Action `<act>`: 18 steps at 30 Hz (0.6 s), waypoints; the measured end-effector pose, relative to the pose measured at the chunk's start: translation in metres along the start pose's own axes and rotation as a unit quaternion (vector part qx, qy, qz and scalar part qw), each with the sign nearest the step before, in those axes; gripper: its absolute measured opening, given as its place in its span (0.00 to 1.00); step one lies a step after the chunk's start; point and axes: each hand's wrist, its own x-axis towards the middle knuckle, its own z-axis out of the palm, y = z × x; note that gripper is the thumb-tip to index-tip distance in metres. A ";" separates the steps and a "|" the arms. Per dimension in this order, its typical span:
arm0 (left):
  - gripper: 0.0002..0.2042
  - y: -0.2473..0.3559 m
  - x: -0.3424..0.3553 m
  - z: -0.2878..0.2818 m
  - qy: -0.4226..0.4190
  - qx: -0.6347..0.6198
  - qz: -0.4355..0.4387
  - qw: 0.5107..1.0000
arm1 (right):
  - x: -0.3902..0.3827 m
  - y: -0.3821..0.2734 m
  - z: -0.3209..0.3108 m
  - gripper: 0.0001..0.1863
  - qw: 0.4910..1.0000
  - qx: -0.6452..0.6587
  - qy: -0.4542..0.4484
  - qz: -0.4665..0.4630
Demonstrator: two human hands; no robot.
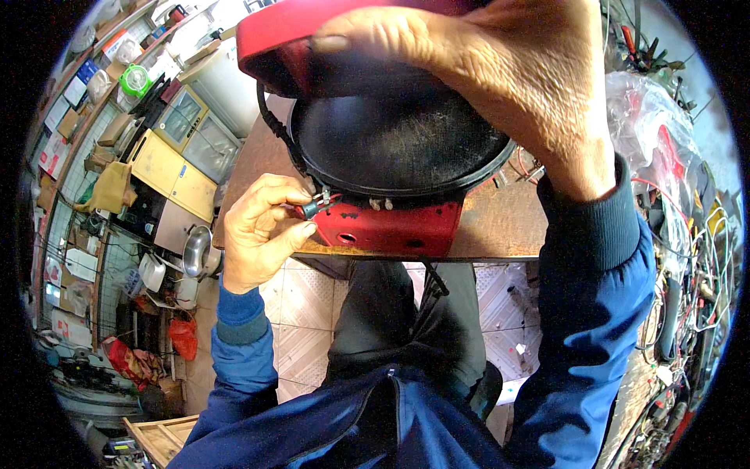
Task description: The person repairs a red electric grill by stripping wires, connecting them to the heating element, and attaching a power cord. They use pliers and a multimeter to test connections and secure the wiring inside the device.
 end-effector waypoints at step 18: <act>0.19 0.001 -0.003 0.020 0.018 0.064 -0.060 0.996 | -0.005 0.030 0.000 0.16 0.894 0.424 -0.076 0.124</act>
